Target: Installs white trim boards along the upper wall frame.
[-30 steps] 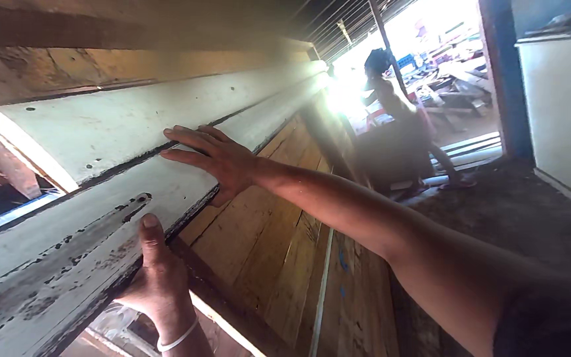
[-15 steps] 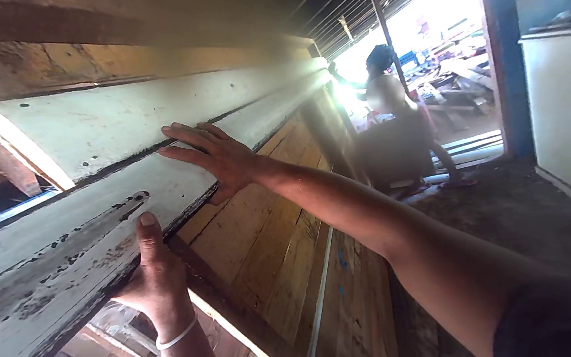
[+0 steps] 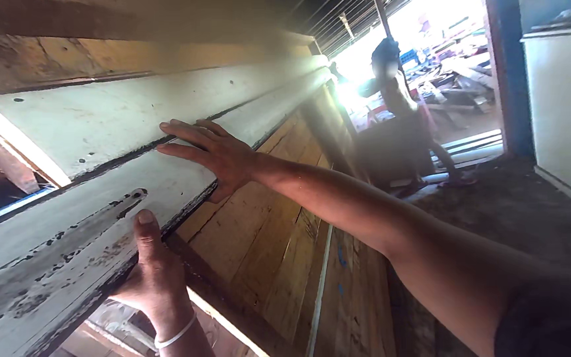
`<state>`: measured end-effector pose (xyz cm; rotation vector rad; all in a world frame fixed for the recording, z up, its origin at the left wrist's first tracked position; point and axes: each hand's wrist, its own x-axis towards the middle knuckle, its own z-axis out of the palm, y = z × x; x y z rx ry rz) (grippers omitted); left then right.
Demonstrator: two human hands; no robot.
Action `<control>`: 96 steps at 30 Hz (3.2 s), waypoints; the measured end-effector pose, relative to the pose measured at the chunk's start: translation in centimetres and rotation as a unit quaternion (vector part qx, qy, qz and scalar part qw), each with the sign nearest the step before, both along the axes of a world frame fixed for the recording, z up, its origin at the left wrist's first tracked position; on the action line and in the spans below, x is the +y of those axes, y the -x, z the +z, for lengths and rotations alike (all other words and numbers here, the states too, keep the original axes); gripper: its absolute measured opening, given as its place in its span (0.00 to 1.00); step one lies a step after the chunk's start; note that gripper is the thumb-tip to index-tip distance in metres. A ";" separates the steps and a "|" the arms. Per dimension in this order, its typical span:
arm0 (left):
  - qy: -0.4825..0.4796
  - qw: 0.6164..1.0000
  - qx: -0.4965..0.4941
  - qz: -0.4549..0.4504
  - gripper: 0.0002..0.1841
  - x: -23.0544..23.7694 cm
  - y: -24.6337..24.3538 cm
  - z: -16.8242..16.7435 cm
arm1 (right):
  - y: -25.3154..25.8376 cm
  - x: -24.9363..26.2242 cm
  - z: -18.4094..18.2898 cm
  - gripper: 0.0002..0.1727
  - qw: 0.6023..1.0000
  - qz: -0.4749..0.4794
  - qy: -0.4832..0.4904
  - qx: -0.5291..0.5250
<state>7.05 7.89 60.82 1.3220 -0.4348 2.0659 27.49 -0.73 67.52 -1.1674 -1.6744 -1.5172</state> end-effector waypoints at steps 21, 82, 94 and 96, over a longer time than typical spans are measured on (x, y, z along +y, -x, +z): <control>0.017 1.000 0.006 0.015 0.35 -0.2 0.0 0.0 | -0.1 -0.1 0.0 0.69 1.000 0.002 0.008 0.006; 0.025 1.000 0.000 0.010 0.34 -0.1 0.0 0.0 | -0.4 0.5 -0.1 0.69 1.000 0.013 -0.013 -0.005; 0.009 1.000 -0.006 0.001 0.33 -0.1 -0.1 -0.1 | -0.3 0.3 0.0 0.70 1.000 0.010 -0.003 -0.001; 0.012 1.000 -0.004 0.004 0.33 -0.2 0.0 -0.1 | -0.2 0.2 0.0 0.70 1.000 0.001 -0.001 0.000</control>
